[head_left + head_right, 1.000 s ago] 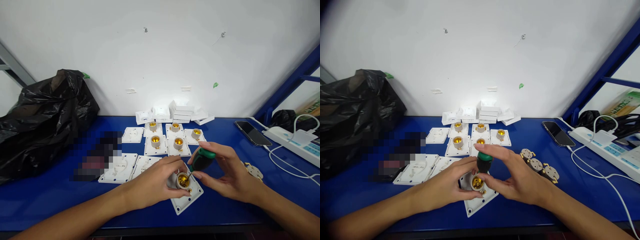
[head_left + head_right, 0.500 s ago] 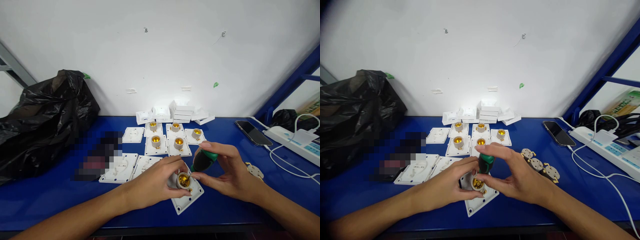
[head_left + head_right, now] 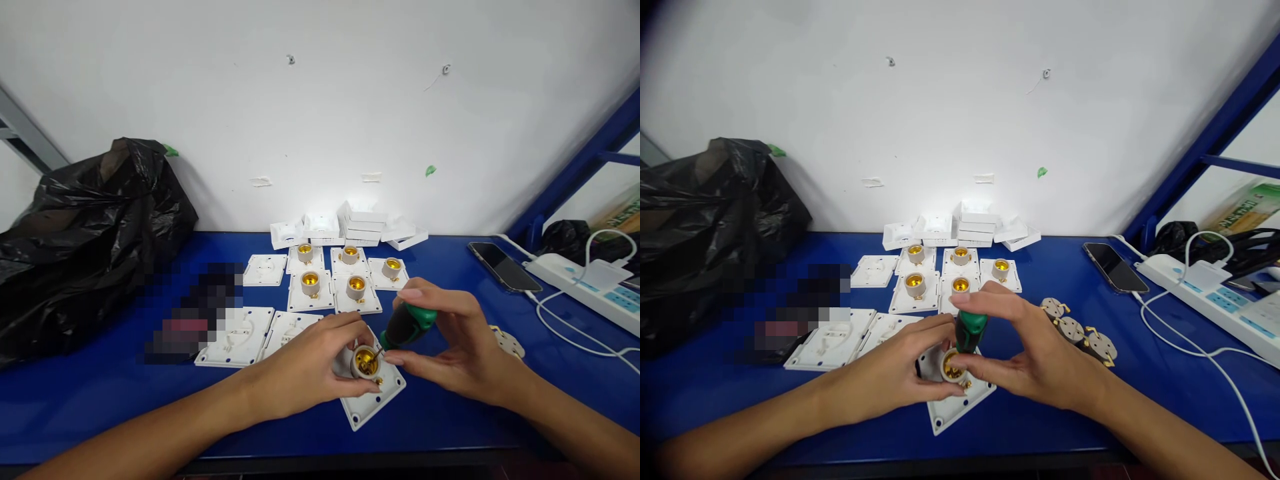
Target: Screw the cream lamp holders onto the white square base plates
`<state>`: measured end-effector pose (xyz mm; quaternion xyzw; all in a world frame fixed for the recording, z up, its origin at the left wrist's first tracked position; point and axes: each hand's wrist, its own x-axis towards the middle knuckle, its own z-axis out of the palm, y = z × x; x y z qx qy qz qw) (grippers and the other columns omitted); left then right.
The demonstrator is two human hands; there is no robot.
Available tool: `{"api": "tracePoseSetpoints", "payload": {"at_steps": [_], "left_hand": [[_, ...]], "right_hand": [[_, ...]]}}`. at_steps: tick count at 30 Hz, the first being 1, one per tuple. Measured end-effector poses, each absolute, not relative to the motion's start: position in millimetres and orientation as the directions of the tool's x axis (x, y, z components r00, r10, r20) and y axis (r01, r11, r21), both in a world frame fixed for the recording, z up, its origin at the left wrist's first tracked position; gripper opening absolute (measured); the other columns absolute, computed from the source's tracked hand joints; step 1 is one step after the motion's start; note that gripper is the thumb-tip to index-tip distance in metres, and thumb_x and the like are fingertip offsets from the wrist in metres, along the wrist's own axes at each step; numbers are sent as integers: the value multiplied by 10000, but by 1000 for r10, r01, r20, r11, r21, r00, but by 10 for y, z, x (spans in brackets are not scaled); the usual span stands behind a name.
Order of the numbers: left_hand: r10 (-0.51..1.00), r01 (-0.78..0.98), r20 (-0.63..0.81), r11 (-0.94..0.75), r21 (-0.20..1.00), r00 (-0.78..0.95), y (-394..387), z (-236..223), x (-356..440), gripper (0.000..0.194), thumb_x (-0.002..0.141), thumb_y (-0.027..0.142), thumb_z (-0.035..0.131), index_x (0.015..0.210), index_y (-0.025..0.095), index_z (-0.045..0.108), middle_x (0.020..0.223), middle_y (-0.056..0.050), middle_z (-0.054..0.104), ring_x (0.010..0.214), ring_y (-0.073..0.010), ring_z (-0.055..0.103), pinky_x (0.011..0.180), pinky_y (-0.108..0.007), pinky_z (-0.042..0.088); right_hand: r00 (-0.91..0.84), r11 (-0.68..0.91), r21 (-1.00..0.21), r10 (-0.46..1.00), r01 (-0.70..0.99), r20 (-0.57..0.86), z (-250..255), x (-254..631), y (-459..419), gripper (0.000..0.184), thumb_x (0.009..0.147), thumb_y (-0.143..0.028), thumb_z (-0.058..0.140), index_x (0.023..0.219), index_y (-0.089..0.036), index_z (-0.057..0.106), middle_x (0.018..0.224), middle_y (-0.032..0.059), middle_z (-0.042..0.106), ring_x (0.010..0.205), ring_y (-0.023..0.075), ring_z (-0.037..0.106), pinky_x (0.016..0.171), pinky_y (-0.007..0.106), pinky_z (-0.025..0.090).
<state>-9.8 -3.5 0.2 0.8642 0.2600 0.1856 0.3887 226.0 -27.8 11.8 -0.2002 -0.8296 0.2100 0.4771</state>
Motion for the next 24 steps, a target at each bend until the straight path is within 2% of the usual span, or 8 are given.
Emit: {"api": "tracePoseSetpoints", "payload": {"at_steps": [3,8,13,17,20,24], "left_hand": [[595,312,109,-558,769,796,-37,10,-99,356,853,335,852,1113,231,632,1110,-10,637,1056,-215,602,917,-316,460],[602,313,110,-553,772,791,-45,15,-98,319,866,328,834,1090,226,632,1152,-21,644,1101,-230,599,951,-332,464],[595,316,113,-566,761,795,-35,12,-97,316,857,340,844,1041,220,617,1092,-16,636,1046,-224,610,898,-323,468],[588,309,110,-564,766,801,-38,16,-100,304,888,342,816,1099,231,626,1116,-30,642,1065,-235,607,918,-340,466],[590,317,105,-565,762,800,-43,16,-103,322,894,339,813,1124,230,615,1127,-33,640,1070,-234,607,924,-344,464],[586,322,118,-589,741,801,-41,7,-103,309,877,358,828,1037,221,601,1083,-22,628,1034,-228,614,895,-330,465]], "right_hand": [[-475,821,-550,549,152,688,160,2250,-307,787,851,9,718,1503,-307,412,1108,16,649,905,165,617,794,343,532],[-462,774,-591,620,228,634,136,2276,-353,782,887,-55,705,1553,-294,373,1199,54,645,1100,209,656,940,378,566],[-442,807,-563,577,180,686,96,2276,-331,856,820,2,761,1510,-337,386,1259,28,632,1055,168,660,850,300,586],[-471,832,-532,537,160,699,117,2257,-324,835,831,2,727,1523,-305,376,1180,26,652,976,162,660,842,314,579],[-469,815,-550,564,183,680,99,2274,-338,818,849,-17,705,1544,-279,363,1230,56,642,1044,187,661,870,341,585],[-438,808,-543,584,229,684,43,2310,-339,892,823,-4,747,1551,-319,340,1350,62,600,1089,183,649,825,306,601]]}}
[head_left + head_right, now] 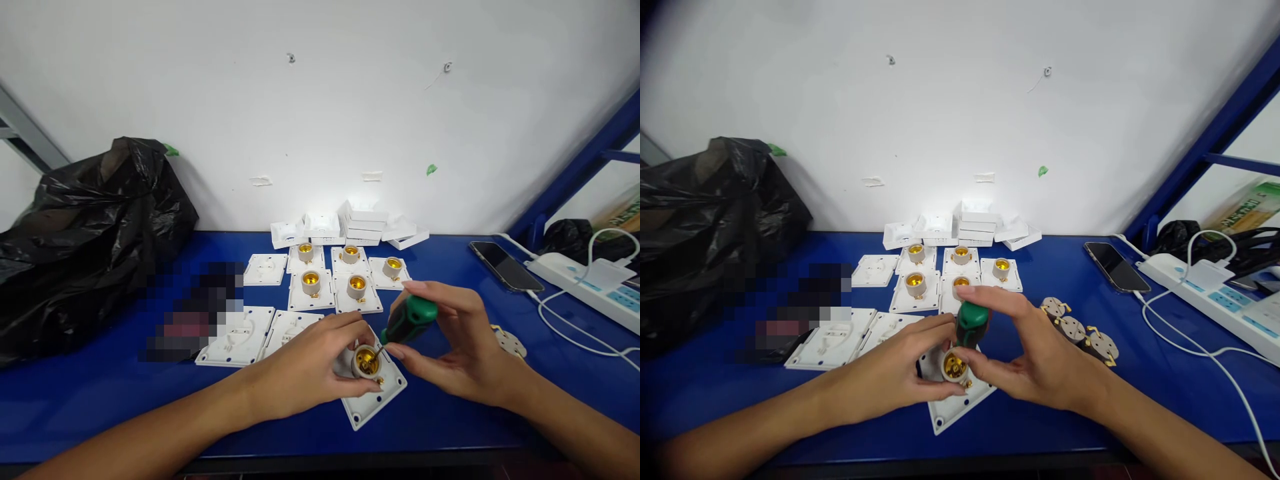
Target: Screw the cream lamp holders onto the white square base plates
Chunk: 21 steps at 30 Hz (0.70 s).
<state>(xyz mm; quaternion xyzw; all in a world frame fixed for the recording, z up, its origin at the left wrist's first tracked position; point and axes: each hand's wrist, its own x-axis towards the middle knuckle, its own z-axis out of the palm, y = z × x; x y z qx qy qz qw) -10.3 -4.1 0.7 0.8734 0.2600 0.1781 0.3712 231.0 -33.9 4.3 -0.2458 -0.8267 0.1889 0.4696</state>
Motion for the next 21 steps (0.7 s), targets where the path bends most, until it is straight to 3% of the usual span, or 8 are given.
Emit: {"api": "tracePoseSetpoints", "payload": {"at_steps": [9,15,21], "left_hand": [[574,326,107,-598,732,812,-48,12,-101,325,893,340,814,1105,221,599,1140,-39,630,1108,-242,599,977,-349,454],[571,324,97,-589,740,815,-36,20,-105,327,906,364,793,1153,232,623,1164,-51,645,1083,-252,607,942,-360,471],[576,335,98,-596,730,811,-45,17,-106,354,906,363,797,1182,242,612,1187,-53,643,1099,-255,602,951,-368,468]], "right_hand": [[-475,829,-533,541,167,694,124,2239,-305,854,837,-14,723,1533,-346,356,1122,35,673,898,177,683,707,320,623],[-443,816,-530,572,228,690,57,2282,-318,893,818,-33,768,1538,-361,353,1285,58,647,979,198,706,748,337,642],[-445,815,-531,574,232,687,52,2287,-324,886,825,-25,754,1543,-351,349,1278,55,651,1033,200,698,760,323,642]]}}
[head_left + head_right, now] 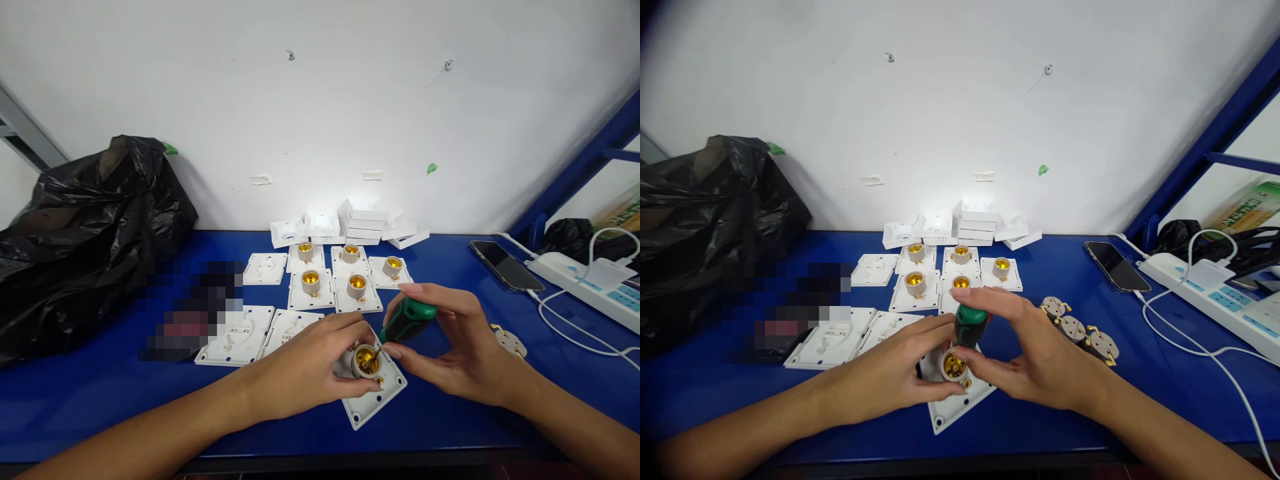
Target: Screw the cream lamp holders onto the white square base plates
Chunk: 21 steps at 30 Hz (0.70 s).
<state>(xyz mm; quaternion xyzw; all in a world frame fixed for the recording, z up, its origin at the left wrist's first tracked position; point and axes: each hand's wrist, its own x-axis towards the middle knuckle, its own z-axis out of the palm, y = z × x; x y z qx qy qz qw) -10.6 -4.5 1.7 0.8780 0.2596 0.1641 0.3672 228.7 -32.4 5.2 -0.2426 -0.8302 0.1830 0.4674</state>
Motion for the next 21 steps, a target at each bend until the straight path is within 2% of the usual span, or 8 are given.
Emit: {"api": "tracePoseSetpoints", "payload": {"at_steps": [7,13,21], "left_hand": [[575,350,93,-610,711,813,-48,37,-107,317,908,362,792,1145,235,624,1147,-44,643,1063,-248,616,931,-362,482],[562,362,109,-657,661,820,-63,40,-97,345,909,348,790,1193,240,627,1152,-42,639,1071,-250,621,928,-353,492],[538,340,149,-699,630,830,-85,64,-93,375,913,296,791,1232,241,602,1209,-44,646,1097,-252,635,976,-357,473]], "right_hand": [[-447,808,-543,583,229,679,70,2285,-351,870,834,-27,740,1544,-341,347,1276,61,657,1044,210,703,781,342,647],[-453,817,-515,573,258,683,64,2291,-326,890,833,-34,752,1553,-355,338,1303,60,644,1047,211,695,767,341,643],[-469,807,-518,588,285,658,53,2321,-338,883,850,-48,738,1564,-342,309,1322,65,622,1104,218,677,828,359,634]]}}
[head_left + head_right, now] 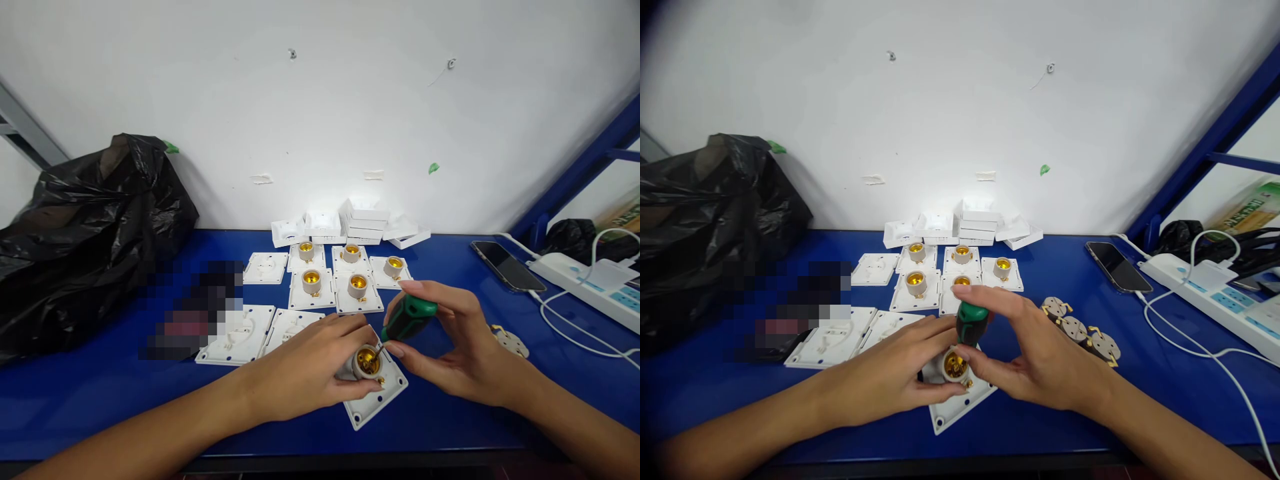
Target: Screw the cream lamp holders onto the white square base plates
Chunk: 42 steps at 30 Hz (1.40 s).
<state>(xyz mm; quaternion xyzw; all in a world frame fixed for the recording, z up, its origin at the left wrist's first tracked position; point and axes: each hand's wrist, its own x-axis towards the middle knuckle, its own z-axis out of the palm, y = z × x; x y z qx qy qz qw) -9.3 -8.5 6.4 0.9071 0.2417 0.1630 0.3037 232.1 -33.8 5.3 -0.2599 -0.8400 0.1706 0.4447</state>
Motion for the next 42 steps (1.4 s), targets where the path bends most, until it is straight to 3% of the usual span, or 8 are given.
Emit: {"api": "tracePoseSetpoints", "payload": {"at_steps": [8,25,42], "left_hand": [[519,343,135,-716,608,844,-84,61,-95,381,940,315,761,1265,251,572,1221,-51,639,1100,-256,631,1004,-385,461],[481,347,137,-774,529,866,-70,57,-110,338,973,345,717,1243,214,561,1222,-62,625,1107,-255,624,991,-389,481],[429,330,149,-838,435,891,-57,49,-129,310,1017,386,652,1242,196,557,1249,-91,631,1112,-275,633,999,-422,484]], "right_hand": [[-488,805,-520,590,287,643,76,2312,-331,884,859,-51,728,1569,-347,291,1310,70,622,1091,222,681,808,355,644],[-502,809,-458,588,369,634,124,2299,-351,793,941,-137,673,1587,-332,256,1244,32,646,1018,192,674,913,365,605],[-522,797,-441,604,413,603,184,2300,-357,771,975,-191,650,1596,-344,220,1218,31,673,940,201,694,823,339,638]]}}
